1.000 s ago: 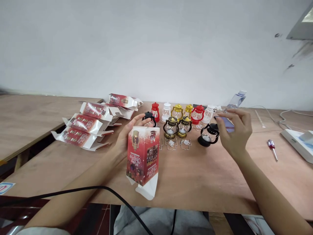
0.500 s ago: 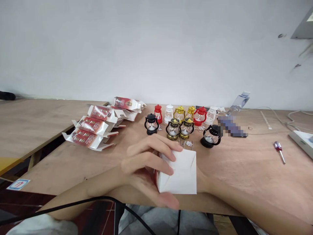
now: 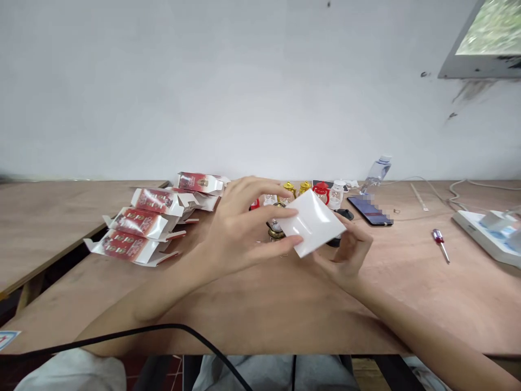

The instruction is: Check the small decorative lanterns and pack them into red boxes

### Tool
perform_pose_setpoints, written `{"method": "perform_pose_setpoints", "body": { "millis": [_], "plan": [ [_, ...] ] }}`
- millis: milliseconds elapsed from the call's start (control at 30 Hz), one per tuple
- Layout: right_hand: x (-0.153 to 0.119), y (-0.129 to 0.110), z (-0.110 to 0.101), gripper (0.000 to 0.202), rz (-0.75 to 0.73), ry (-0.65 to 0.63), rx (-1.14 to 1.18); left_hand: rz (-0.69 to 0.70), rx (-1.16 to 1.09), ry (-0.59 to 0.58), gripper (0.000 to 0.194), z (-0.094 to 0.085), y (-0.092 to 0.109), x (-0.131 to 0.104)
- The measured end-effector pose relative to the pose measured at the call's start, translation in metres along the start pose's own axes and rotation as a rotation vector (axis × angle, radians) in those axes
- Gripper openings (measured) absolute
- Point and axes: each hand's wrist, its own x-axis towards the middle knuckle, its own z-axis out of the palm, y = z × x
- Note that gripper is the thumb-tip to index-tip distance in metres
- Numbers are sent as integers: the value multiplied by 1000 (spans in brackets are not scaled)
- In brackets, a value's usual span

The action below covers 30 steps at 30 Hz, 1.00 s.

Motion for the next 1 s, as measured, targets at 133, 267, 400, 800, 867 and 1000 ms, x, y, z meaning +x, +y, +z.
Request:
{"method": "perform_pose_setpoints", "body": {
  "millis": [133, 267, 400, 800, 867, 1000],
  "plan": [
    [5, 9, 1, 67, -109, 62, -12, -89, 156, 37, 23, 10, 1, -4],
    [-2, 14, 4, 67, -90, 30, -43, -206, 120, -50, 25, 13, 3, -7],
    [-6, 14, 6, 68, -92, 7, -89, -285, 74, -134, 23, 14, 3, -9],
    [3, 9, 2, 78, -234, 29, -233, -228, 245, -243, 25, 10, 11, -6],
    [1, 9, 2, 78, -215, 36, -219, -146, 235, -185, 29, 10, 10, -8],
    [-1, 8, 4, 79, -186, 54, -197, 10, 267, -130, 31, 13, 8, -13]
  ]
}}
